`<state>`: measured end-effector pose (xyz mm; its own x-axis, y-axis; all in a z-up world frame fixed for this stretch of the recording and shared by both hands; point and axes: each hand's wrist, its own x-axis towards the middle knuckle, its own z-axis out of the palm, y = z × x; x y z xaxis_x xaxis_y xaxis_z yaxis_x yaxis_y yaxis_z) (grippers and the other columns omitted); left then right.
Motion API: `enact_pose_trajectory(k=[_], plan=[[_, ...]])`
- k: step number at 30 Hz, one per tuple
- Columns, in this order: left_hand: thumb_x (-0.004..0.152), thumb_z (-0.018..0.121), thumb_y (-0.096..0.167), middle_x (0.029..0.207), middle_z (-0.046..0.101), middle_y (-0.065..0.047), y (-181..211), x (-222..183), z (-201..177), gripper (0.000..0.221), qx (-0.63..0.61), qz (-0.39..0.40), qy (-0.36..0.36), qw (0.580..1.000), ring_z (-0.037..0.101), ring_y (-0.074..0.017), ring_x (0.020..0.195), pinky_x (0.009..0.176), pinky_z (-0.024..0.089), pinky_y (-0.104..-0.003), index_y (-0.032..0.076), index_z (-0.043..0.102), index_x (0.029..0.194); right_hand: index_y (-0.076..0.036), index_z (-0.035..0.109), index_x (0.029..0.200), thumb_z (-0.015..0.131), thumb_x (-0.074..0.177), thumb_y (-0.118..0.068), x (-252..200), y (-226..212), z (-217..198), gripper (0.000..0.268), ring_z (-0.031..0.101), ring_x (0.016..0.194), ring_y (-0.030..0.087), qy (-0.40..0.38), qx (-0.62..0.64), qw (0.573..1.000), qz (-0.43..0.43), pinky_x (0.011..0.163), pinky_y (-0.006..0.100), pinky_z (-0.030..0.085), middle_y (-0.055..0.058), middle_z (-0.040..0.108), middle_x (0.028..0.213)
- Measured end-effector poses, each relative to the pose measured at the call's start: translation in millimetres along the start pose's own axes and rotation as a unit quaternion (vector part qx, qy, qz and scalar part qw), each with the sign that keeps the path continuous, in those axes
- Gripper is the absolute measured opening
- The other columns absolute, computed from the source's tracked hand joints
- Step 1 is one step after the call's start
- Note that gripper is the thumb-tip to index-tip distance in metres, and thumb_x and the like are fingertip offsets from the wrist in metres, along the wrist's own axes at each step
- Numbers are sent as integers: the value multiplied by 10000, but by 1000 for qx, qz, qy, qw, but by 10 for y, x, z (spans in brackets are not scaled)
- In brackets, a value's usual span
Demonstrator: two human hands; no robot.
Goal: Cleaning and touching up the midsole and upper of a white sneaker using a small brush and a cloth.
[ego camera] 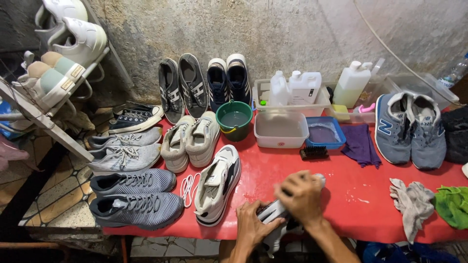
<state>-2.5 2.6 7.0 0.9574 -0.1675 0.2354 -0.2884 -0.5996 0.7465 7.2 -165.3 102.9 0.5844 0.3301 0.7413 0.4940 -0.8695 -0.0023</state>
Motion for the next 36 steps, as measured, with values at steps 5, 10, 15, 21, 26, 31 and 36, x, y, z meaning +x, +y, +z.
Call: enact_pose_trajectory(k=[5, 10, 15, 21, 26, 31, 36], plan=[[572, 784, 546, 845, 758, -20, -63, 0, 67, 484, 16, 21, 11, 1000, 653, -277, 894, 823, 399, -414, 213, 714, 917, -219, 729, 641, 671, 817, -373, 9, -239, 22, 240, 592, 856, 204, -55, -14, 982, 180, 789, 510, 358, -106, 732, 738], [578, 838, 664, 926, 760, -52, 27, -3, -1, 574, -16, -25, 1, 1000, 601, -308, 1078, 946, 374, -416, 241, 704, 943, -218, 704, 677, 729, 823, -427, -76, 80, 31, 256, 564, 871, 199, -21, 1, 989, 148, 827, 454, 366, -76, 704, 766], [556, 901, 705, 939, 772, -46, 5, -24, 28, 638, 7, -36, -4, 999, 632, -280, 1067, 981, 389, -400, 235, 705, 940, -229, 717, 657, 674, 820, -396, -45, -193, -65, 237, 622, 906, 248, -16, -96, 969, 229, 860, 538, 365, -85, 729, 795], [579, 911, 684, 1120, 750, -112, 31, -40, -1, 636, -7, -84, -35, 996, 512, -330, 1295, 1078, 358, -434, 253, 717, 1004, -258, 718, 658, 736, 805, -392, -191, -42, -51, 199, 587, 867, 220, 17, -68, 985, 156, 716, 467, 361, -102, 718, 785], [688, 764, 554, 733, 700, -10, 114, -28, -59, 419, 11, 34, 28, 999, 605, -259, 751, 779, 413, -418, 176, 616, 793, -262, 659, 669, 719, 798, -350, -143, -431, -185, 167, 546, 862, 229, 32, -21, 994, 107, 852, 458, 335, -112, 647, 769], [560, 901, 717, 1023, 747, -68, 100, -12, -37, 642, 8, -81, -21, 996, 589, -278, 1126, 1011, 392, -400, 268, 714, 978, -242, 684, 708, 740, 825, -361, -278, 288, -11, 177, 583, 888, 221, 51, -57, 973, 216, 792, 461, 348, -88, 712, 798], [547, 908, 725, 1178, 733, -102, 103, -10, -43, 664, 10, -127, -54, 990, 472, -329, 1352, 1086, 373, -436, 280, 715, 1001, -220, 683, 743, 682, 872, -453, -212, 93, -132, 266, 555, 916, 214, 3, -70, 946, 316, 903, 479, 363, -56, 707, 821]])
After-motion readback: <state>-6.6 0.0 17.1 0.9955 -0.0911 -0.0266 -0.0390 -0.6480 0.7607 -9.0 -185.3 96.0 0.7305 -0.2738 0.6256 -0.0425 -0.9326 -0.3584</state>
